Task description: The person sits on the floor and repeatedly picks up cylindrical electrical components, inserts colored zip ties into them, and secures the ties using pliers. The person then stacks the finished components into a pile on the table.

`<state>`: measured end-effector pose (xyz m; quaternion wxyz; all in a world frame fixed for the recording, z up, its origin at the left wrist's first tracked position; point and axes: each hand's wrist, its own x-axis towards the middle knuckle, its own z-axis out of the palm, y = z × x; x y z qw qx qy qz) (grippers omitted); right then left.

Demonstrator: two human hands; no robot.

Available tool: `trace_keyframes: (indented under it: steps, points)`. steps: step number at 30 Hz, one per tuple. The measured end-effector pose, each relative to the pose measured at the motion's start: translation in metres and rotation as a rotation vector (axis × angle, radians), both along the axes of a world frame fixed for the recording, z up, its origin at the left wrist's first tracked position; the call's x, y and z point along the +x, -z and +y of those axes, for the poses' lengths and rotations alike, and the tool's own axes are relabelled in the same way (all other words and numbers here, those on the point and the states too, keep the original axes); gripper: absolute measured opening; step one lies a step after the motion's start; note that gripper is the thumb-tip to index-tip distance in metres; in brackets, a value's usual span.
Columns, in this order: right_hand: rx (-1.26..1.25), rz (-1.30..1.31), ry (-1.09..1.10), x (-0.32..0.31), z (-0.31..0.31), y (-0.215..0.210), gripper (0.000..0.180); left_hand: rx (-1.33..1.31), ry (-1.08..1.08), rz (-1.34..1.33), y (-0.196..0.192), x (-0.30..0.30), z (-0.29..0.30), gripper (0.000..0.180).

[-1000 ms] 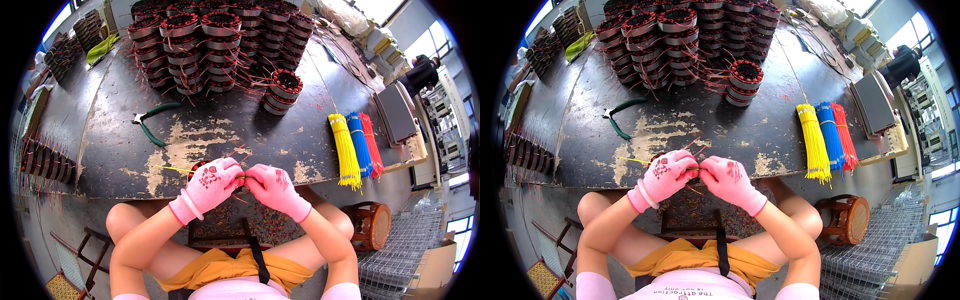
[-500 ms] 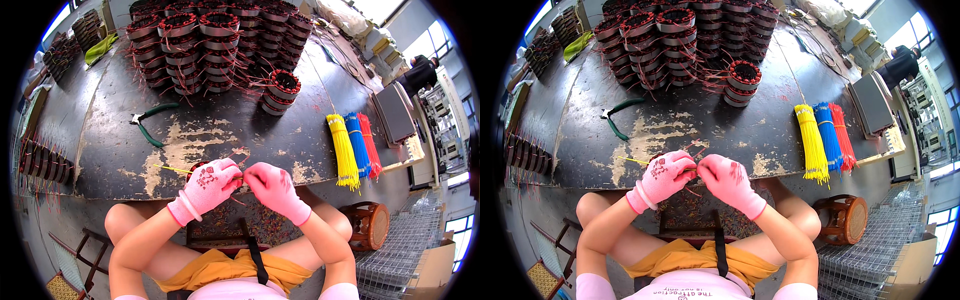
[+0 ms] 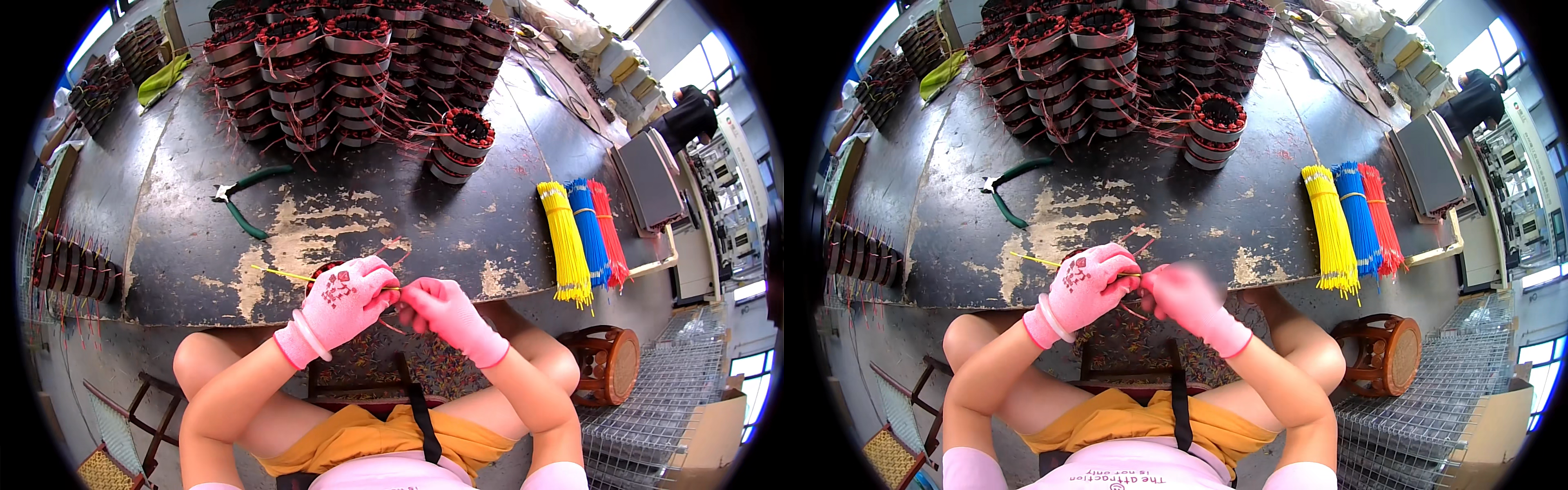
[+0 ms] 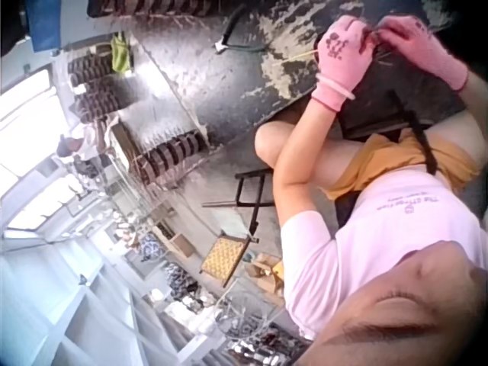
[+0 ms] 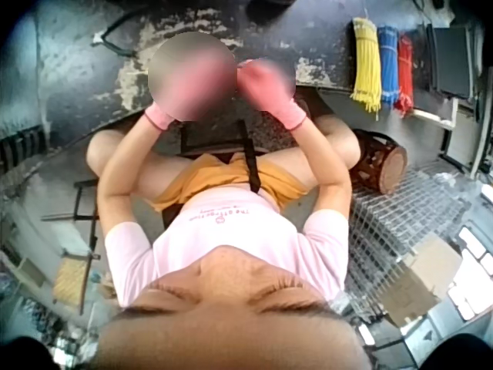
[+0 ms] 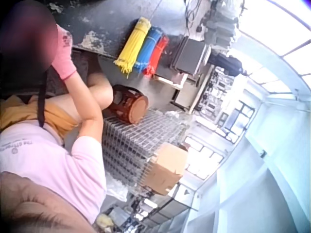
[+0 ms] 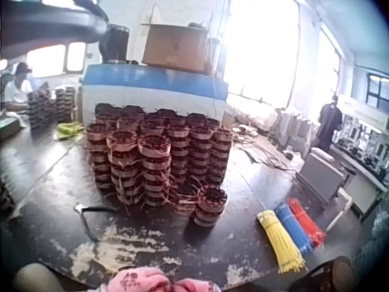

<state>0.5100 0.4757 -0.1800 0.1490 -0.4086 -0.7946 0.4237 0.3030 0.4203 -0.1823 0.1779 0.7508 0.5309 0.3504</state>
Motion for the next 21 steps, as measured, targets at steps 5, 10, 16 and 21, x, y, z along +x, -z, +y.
trace_keyframes:
  steps: [5, 10, 16, 21]
  points:
    - [-0.457, 0.218, 0.076, 0.002, 0.0, -0.017, 0.019, -0.035, -0.01, -0.019, -0.002, 0.0, -0.001, 0.012]
    - [0.538, 0.056, -0.105, -0.002, 0.002, -0.01, 0.015, -0.026, -0.014, 0.006, -0.004, 0.0, -0.002, 0.013]
    - [-0.562, 0.136, 0.113, -0.005, 0.017, -0.01, 0.018, 0.013, 0.026, 0.035, -0.002, 0.0, -0.002, 0.012]
    - [0.902, 0.009, -0.009, -0.003, -0.001, -0.019, 0.022, 0.012, 0.008, 0.028, 0.0, -0.001, -0.001, 0.013]
